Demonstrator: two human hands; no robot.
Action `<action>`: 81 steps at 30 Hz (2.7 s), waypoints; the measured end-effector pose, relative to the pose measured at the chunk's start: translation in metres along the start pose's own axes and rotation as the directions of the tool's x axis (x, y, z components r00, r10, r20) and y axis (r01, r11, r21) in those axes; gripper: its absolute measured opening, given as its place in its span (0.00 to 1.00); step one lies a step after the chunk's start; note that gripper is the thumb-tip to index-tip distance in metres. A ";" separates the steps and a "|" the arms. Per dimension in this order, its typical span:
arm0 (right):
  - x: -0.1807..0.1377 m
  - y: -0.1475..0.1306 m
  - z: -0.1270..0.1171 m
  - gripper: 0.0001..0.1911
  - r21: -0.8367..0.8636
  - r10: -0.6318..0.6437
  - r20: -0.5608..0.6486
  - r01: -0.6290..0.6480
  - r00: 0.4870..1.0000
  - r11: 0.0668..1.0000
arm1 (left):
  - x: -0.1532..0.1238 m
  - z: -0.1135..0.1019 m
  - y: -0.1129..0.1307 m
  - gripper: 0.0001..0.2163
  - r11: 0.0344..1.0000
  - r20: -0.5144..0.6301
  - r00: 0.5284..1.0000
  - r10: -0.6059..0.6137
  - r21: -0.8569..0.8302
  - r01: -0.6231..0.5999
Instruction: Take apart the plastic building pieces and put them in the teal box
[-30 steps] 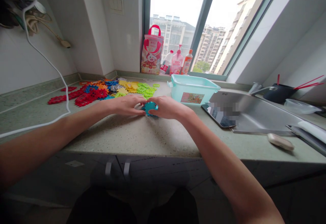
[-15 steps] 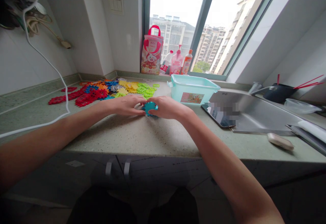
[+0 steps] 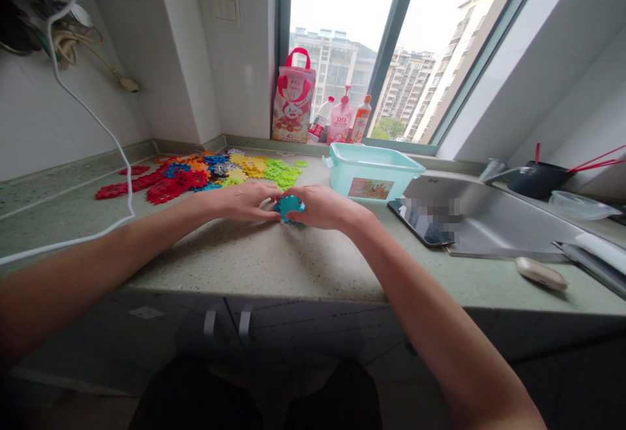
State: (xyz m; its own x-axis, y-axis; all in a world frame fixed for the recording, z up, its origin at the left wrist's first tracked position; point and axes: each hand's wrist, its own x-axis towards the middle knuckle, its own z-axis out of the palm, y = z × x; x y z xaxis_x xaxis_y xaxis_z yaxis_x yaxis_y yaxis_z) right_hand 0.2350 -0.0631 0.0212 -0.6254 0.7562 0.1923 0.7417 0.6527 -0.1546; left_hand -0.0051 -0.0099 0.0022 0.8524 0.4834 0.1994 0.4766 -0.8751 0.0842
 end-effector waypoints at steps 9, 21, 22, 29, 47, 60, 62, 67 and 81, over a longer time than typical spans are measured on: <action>-0.001 -0.003 -0.001 0.27 -0.019 0.007 0.037 -0.006 0.999 1.000 | -0.001 -0.001 0.003 0.12 1.000 0.013 1.000 -0.019 0.012 0.019; -0.003 -0.004 -0.002 0.26 -0.030 0.003 0.012 -0.003 1.000 1.000 | 0.000 0.001 -0.001 0.12 1.000 0.007 1.000 -0.019 0.021 0.018; -0.003 -0.004 -0.002 0.26 -0.032 -0.002 0.009 0.002 1.000 0.999 | 0.000 0.002 -0.001 0.13 1.000 0.005 1.000 -0.018 0.022 0.018; -0.004 -0.003 0.000 0.26 -0.032 -0.018 0.008 0.018 1.000 0.999 | 0.000 0.002 -0.001 0.13 0.999 0.004 1.000 -0.020 0.038 0.020; -0.011 -0.010 -0.002 0.29 -0.025 0.009 0.017 -0.009 1.000 1.000 | 0.000 0.002 0.004 0.16 0.999 0.043 0.999 -0.018 0.039 0.016; 0.002 -0.003 -0.002 0.24 0.038 0.009 -0.010 -0.008 1.000 0.999 | -0.001 0.009 -0.013 0.14 0.995 -0.073 0.997 0.031 -0.095 -0.038; 0.005 0.000 0.000 0.22 0.101 0.008 -0.047 -0.003 0.999 0.995 | -0.002 0.009 -0.013 0.14 0.994 -0.076 0.997 0.028 -0.107 -0.036; 0.009 0.012 0.004 0.17 0.311 0.074 -0.238 0.003 0.968 0.951 | -0.003 0.009 -0.012 0.15 0.998 -0.096 0.995 -0.014 -0.064 0.008; 0.014 0.037 0.013 0.18 0.451 0.106 -0.152 -0.026 0.983 0.892 | -0.003 0.012 -0.015 0.17 0.999 -0.109 0.994 -0.009 -0.039 0.005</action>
State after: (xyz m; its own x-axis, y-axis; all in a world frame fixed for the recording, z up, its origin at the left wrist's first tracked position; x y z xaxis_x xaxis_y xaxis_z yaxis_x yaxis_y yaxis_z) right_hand 0.2504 -0.0283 0.0053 -0.4995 0.8052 0.3196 0.5689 0.5831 -0.5799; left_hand -0.0122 0.0024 -0.0114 0.8192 0.4862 0.3042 0.4722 -0.8728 0.1235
